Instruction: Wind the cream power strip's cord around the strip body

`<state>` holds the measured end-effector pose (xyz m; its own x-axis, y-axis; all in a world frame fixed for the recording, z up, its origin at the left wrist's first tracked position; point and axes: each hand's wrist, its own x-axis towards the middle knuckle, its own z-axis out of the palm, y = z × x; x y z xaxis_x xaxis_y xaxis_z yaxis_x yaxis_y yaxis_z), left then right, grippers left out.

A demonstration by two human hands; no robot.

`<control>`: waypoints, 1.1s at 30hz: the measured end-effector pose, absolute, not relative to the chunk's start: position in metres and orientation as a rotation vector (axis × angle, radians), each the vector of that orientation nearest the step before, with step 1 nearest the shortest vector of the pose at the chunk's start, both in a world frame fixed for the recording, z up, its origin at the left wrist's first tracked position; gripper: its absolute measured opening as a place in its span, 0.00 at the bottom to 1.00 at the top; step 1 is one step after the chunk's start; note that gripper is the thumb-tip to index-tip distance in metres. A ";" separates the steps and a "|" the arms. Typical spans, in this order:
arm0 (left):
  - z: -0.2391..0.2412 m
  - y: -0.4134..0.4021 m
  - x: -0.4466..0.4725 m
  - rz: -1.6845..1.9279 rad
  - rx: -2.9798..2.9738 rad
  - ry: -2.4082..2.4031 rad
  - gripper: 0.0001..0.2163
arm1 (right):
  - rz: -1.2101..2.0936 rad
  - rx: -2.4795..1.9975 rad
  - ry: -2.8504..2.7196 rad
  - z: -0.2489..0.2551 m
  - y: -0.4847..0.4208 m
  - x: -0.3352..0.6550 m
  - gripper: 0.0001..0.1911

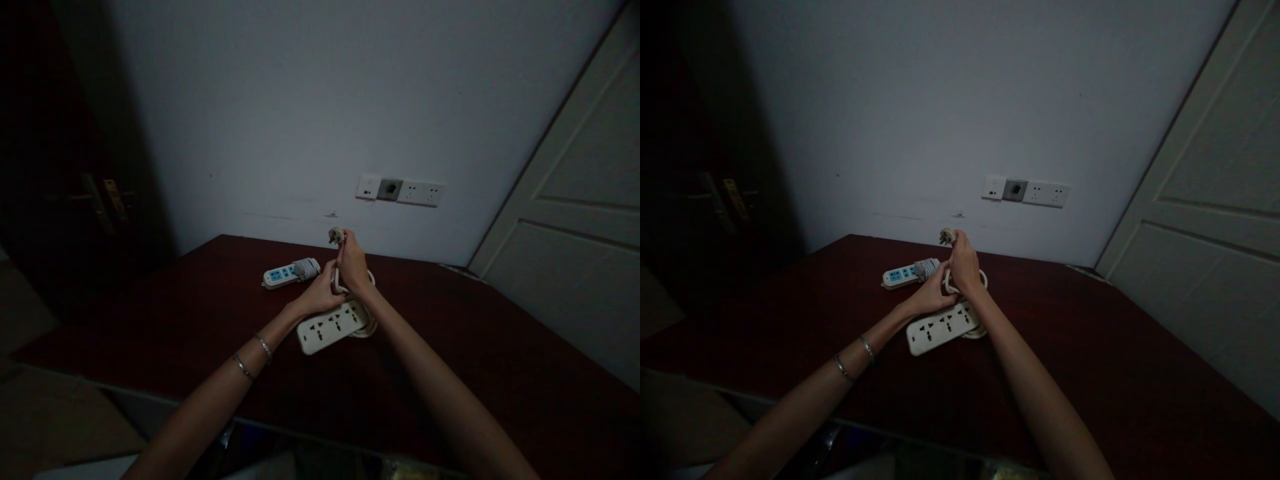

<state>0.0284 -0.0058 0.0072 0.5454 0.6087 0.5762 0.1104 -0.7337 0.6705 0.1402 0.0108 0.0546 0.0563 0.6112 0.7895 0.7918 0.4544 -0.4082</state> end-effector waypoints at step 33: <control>0.008 -0.010 0.020 0.914 2.475 1.203 0.09 | 0.108 -1.092 -1.623 0.047 -0.002 0.123 0.16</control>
